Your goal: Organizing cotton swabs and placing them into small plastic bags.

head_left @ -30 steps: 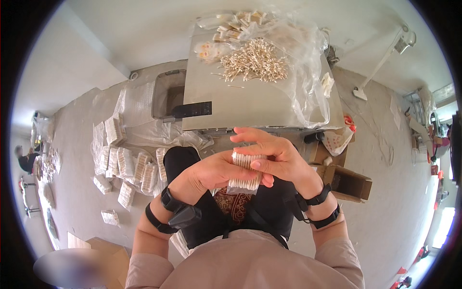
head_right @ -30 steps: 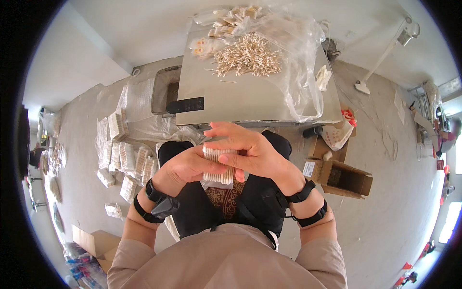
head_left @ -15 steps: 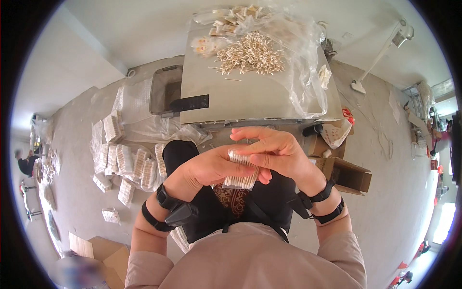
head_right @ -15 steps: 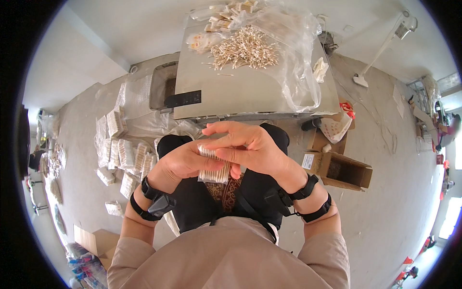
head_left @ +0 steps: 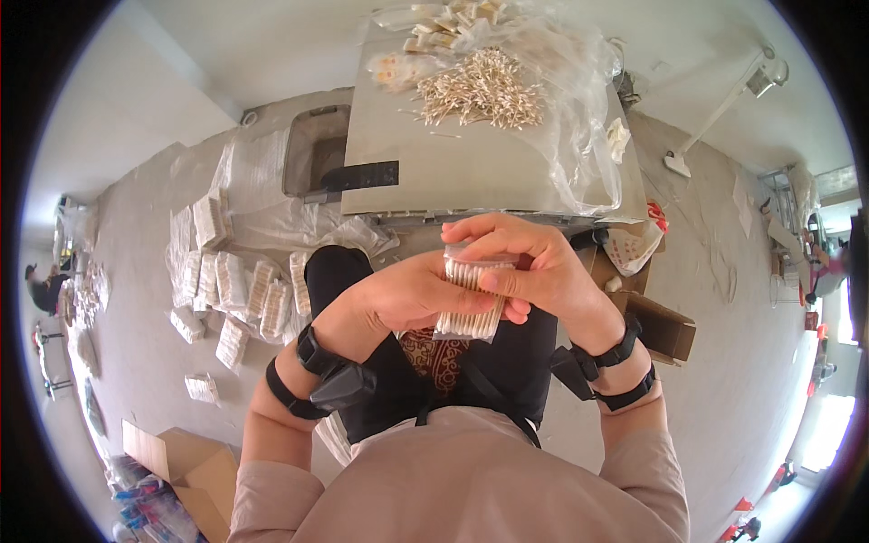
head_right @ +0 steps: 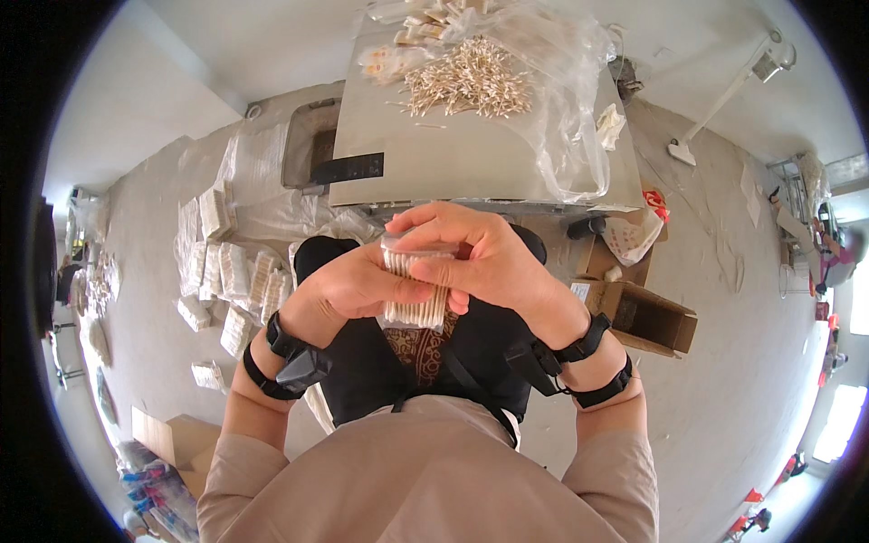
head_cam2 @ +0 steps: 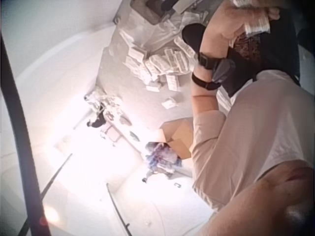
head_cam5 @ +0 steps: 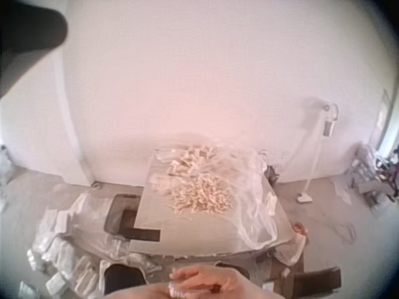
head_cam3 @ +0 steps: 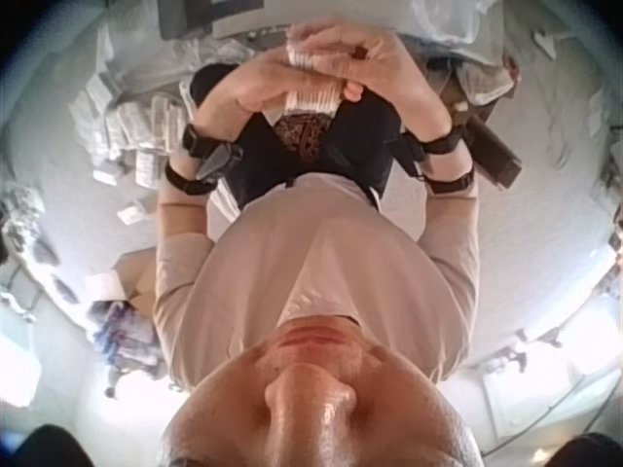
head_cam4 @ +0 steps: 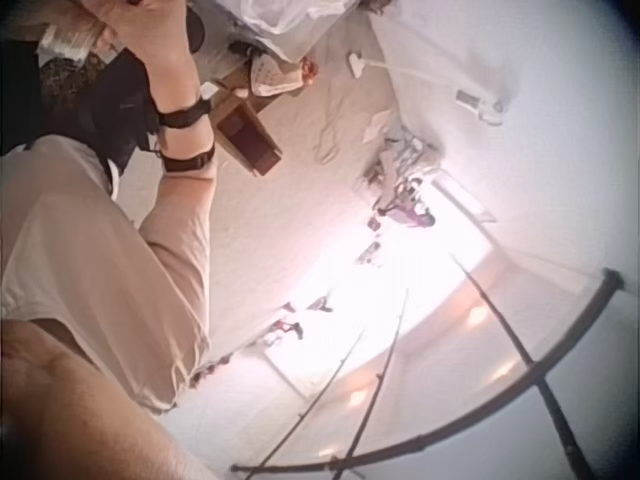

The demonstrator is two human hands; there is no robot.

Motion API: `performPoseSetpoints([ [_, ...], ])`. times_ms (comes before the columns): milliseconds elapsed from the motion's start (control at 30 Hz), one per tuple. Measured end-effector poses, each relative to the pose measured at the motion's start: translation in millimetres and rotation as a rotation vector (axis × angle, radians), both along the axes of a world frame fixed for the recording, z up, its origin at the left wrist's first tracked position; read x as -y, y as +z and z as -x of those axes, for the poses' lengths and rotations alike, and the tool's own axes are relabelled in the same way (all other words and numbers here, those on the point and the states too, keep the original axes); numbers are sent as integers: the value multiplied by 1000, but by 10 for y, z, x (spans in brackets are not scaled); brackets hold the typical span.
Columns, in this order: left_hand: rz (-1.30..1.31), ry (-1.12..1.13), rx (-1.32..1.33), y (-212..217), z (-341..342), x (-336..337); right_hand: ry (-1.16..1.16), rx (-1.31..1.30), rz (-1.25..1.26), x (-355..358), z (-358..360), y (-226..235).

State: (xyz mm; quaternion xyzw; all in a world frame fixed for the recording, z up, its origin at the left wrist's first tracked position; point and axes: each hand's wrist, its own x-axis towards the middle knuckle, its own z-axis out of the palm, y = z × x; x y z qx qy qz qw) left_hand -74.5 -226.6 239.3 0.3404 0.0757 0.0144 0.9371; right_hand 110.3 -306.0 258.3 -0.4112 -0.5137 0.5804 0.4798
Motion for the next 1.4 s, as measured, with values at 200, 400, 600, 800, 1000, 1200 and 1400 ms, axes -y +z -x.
performPoseSetpoints([
  [200,61,2,39,-55,-35,-3,-33,14,-67,-36,-10,-38],
  [400,20,-8,49,-65,-69,-48,-26,-118,20,-104,-31,-89],
  [600,128,-59,147,-386,-181,-159,-78,-201,185,-223,-95,-248],
  [800,121,-50,150,-823,-261,-469,-205,-113,262,-512,-212,-583],
  [1000,84,105,-59,-1255,-367,-938,-372,-53,212,-1028,-433,-1175],
  [1200,-18,330,-209,-1863,-545,-1451,-526,-93,201,-1608,-568,-1747],
  [1400,-80,459,-277,-2236,-647,-1829,-590,-115,182,-2033,-631,-2099],
])
